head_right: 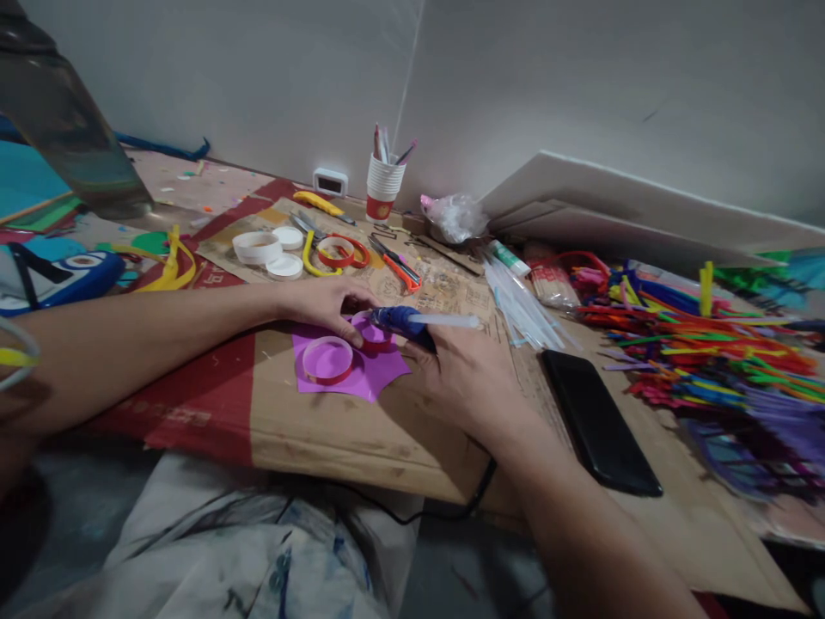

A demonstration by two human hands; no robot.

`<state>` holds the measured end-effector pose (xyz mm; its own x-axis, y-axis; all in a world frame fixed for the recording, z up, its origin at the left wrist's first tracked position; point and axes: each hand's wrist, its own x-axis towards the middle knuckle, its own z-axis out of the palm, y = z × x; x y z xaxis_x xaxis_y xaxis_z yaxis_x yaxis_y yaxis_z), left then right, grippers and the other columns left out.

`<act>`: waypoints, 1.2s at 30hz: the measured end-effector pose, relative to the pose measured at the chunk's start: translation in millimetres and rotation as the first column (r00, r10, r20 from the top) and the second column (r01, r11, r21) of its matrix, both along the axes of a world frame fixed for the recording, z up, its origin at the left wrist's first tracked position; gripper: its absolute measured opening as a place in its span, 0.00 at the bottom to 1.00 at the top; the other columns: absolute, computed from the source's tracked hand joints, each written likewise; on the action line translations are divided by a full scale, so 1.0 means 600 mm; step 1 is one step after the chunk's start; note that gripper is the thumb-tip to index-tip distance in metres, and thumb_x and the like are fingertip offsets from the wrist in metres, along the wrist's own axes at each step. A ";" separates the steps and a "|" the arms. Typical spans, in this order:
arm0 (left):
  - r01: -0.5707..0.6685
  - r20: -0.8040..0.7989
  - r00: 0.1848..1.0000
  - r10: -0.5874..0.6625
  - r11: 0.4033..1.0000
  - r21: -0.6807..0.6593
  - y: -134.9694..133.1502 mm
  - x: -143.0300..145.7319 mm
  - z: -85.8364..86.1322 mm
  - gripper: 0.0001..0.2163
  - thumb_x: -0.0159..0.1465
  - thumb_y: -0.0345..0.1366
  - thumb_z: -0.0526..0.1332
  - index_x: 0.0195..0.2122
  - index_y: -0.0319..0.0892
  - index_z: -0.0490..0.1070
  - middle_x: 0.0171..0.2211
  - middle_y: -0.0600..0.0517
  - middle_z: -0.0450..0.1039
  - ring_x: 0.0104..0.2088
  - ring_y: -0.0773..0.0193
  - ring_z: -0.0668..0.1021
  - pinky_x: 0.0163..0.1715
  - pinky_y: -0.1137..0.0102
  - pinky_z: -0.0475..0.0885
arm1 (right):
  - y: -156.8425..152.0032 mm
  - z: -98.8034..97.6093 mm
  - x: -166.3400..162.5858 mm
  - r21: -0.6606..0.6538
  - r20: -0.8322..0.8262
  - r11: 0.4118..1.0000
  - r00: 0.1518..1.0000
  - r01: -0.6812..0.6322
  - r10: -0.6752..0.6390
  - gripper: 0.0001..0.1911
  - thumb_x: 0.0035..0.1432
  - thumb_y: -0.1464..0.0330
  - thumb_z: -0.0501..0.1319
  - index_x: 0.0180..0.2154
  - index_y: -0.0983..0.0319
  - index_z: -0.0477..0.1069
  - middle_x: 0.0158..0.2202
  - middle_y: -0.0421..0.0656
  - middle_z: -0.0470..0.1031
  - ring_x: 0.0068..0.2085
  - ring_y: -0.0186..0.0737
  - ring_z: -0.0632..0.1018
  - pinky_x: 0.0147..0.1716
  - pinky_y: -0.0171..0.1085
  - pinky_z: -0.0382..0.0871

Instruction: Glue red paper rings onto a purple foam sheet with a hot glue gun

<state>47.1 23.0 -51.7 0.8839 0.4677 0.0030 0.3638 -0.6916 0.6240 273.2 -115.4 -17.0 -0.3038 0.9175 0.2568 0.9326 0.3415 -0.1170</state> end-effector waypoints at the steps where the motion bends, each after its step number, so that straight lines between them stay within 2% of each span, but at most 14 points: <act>1: -0.002 -0.003 1.000 0.002 1.000 0.001 0.000 0.000 0.000 0.25 0.53 0.53 0.71 0.50 0.50 0.79 0.37 0.55 0.73 0.40 0.62 0.73 0.41 0.71 0.63 | 0.000 0.000 0.000 0.000 0.001 1.000 1.000 -0.004 0.004 0.10 0.63 0.67 0.57 0.38 0.57 0.78 0.28 0.46 0.79 0.29 0.45 0.76 0.26 0.39 0.61; 12: 0.016 0.020 1.000 -0.015 1.000 -0.016 0.000 0.001 0.001 0.25 0.53 0.53 0.71 0.49 0.48 0.79 0.39 0.54 0.74 0.41 0.60 0.73 0.41 0.70 0.64 | -0.004 -0.005 0.002 0.050 -0.006 0.998 0.999 -0.037 0.037 0.12 0.66 0.64 0.56 0.38 0.60 0.77 0.28 0.47 0.78 0.28 0.45 0.75 0.27 0.39 0.60; 18: -0.006 0.001 1.000 0.006 1.000 -0.028 -0.002 0.002 0.004 0.25 0.52 0.53 0.71 0.48 0.48 0.79 0.36 0.54 0.74 0.38 0.62 0.73 0.39 0.71 0.63 | 0.000 -0.013 -0.005 0.049 -0.039 0.997 0.997 -0.061 0.063 0.12 0.66 0.65 0.55 0.40 0.60 0.77 0.30 0.46 0.78 0.29 0.43 0.74 0.28 0.38 0.61; 24: 0.004 -0.007 1.000 -0.004 1.000 -0.014 -0.001 0.001 0.003 0.25 0.53 0.53 0.71 0.49 0.47 0.79 0.36 0.54 0.73 0.39 0.62 0.72 0.39 0.71 0.63 | 0.001 -0.008 -0.003 0.025 0.043 1.000 0.999 0.014 -0.015 0.12 0.66 0.63 0.56 0.36 0.60 0.76 0.28 0.47 0.78 0.28 0.45 0.75 0.27 0.39 0.60; 29: 0.020 0.006 1.000 -0.020 1.000 0.000 0.001 0.001 0.000 0.25 0.53 0.52 0.71 0.50 0.47 0.78 0.37 0.54 0.72 0.40 0.62 0.72 0.39 0.71 0.63 | 0.003 -0.009 0.007 0.073 0.039 0.997 0.999 0.022 -0.025 0.11 0.65 0.64 0.57 0.35 0.60 0.75 0.32 0.48 0.80 0.33 0.48 0.78 0.31 0.40 0.65; 36: 0.020 0.040 0.999 -0.021 1.000 0.014 -0.002 0.002 -0.001 0.20 0.52 0.52 0.71 0.41 0.44 0.78 0.35 0.54 0.71 0.36 0.63 0.71 0.37 0.71 0.62 | -0.001 -0.010 0.017 0.082 0.027 0.996 0.999 -0.021 0.019 0.10 0.65 0.65 0.57 0.38 0.61 0.75 0.32 0.49 0.80 0.33 0.48 0.79 0.31 0.41 0.65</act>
